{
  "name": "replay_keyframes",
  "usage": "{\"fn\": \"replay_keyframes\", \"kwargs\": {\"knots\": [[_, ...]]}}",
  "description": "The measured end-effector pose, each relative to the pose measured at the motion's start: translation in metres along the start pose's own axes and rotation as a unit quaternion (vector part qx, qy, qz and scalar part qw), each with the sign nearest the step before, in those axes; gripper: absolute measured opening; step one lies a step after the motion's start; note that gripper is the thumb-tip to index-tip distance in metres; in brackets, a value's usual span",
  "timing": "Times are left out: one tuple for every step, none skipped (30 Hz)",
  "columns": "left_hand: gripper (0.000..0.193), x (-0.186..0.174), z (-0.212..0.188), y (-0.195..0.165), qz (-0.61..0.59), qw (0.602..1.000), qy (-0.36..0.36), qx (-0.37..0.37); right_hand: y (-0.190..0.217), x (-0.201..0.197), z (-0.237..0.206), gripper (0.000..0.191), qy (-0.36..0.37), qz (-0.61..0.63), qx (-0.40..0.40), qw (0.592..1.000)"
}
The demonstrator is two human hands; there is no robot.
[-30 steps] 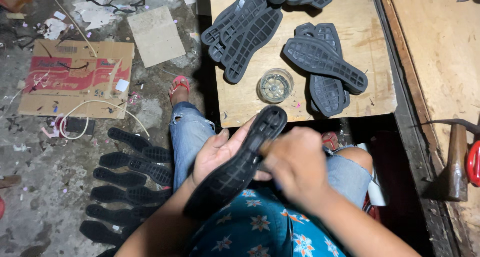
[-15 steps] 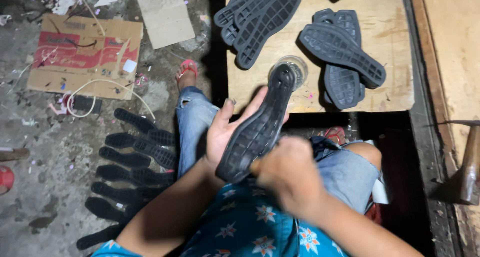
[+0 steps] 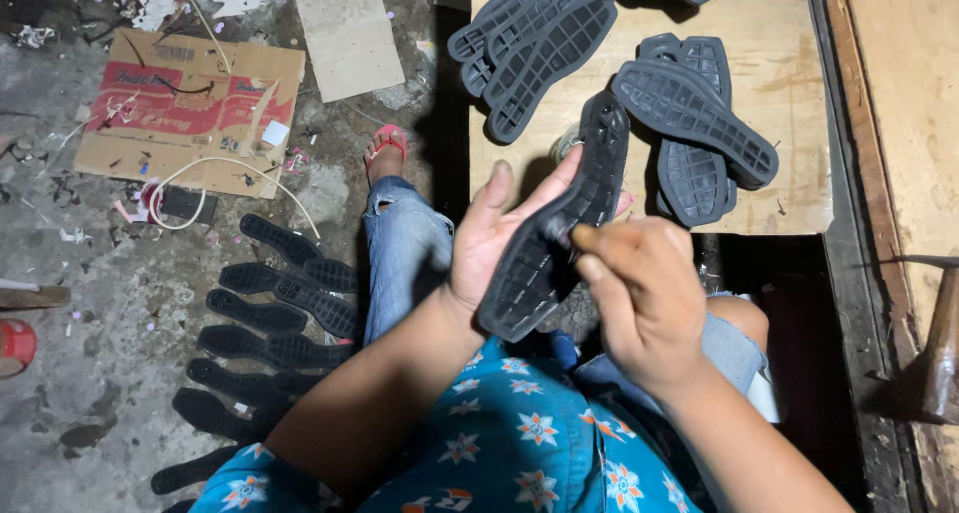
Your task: The person sits on the floor and applies glue with a small brush onto the grid-patterned underside of rubber sandal soles, working one sole at a time. They dip the brush into a small glue container, spread the glue across the sole surface, and place the finished sole on the table with the others.
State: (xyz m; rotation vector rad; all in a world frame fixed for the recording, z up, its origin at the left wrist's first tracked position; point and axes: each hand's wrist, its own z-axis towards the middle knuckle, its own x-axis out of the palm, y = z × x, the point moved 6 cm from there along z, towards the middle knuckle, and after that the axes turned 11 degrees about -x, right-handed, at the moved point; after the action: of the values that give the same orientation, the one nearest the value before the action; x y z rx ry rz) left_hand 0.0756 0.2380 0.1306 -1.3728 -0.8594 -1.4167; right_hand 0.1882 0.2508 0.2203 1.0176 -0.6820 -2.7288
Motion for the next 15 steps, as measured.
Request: {"fn": "replay_keyframes", "kwargs": {"knots": [[0.089,-0.002,0.0,0.001,0.015,1.0,0.0,-0.005,-0.006,-0.002,-0.002,0.021,-0.018,0.001,0.029,0.999],[0.085,-0.004,0.001,0.0,0.009,1.0,0.011,0.003,-0.003,0.0,-0.003,0.023,-0.002,0.006,-0.005,1.0],[0.081,-0.005,0.003,-0.002,0.002,1.0,0.022,0.011,0.002,0.003,-0.005,0.025,0.015,0.012,-0.038,0.999],[0.077,-0.007,0.003,-0.005,-0.006,0.999,0.033,0.019,0.009,0.005,-0.008,0.027,0.033,0.018,-0.07,0.997],[0.075,-0.01,0.004,-0.009,-0.001,0.999,0.023,0.029,0.015,0.007,-0.01,0.029,0.049,0.023,-0.087,0.995],[0.073,-0.014,0.006,-0.015,0.004,0.999,0.013,0.04,0.023,0.008,-0.013,0.03,0.065,0.028,-0.104,0.992],[0.072,-0.017,0.006,-0.019,0.009,0.999,0.002,0.051,0.03,0.009,-0.014,0.031,0.081,0.033,-0.12,0.989],[0.071,-0.021,0.005,-0.023,0.0,0.997,-0.015,0.07,0.035,0.008,-0.014,0.032,0.084,0.026,-0.128,0.988],[0.071,-0.024,0.004,-0.026,-0.008,0.995,-0.032,0.089,0.039,0.008,-0.014,0.033,0.087,0.018,-0.137,0.987],[0.07,-0.026,0.003,-0.029,-0.016,0.993,-0.048,0.108,0.043,0.007,-0.012,0.034,0.089,0.01,-0.146,0.985],[0.07,-0.027,0.003,-0.032,-0.001,0.991,-0.053,0.12,0.044,0.005,-0.011,0.034,0.09,0.001,-0.147,0.985],[0.069,-0.027,0.002,-0.033,0.012,0.989,-0.06,0.131,0.045,0.004,-0.009,0.035,0.092,-0.008,-0.147,0.985],[0.068,-0.027,0.001,-0.035,0.026,0.987,-0.066,0.143,0.045,0.003,-0.008,0.035,0.094,-0.016,-0.147,0.984],[0.069,-0.026,0.001,-0.037,0.035,0.986,-0.069,0.151,0.044,0.002,-0.008,0.035,0.097,-0.019,-0.142,0.985],[0.07,-0.026,0.0,-0.038,0.045,0.983,-0.072,0.16,0.043,0.001,-0.008,0.034,0.1,-0.02,-0.136,0.985]]}}
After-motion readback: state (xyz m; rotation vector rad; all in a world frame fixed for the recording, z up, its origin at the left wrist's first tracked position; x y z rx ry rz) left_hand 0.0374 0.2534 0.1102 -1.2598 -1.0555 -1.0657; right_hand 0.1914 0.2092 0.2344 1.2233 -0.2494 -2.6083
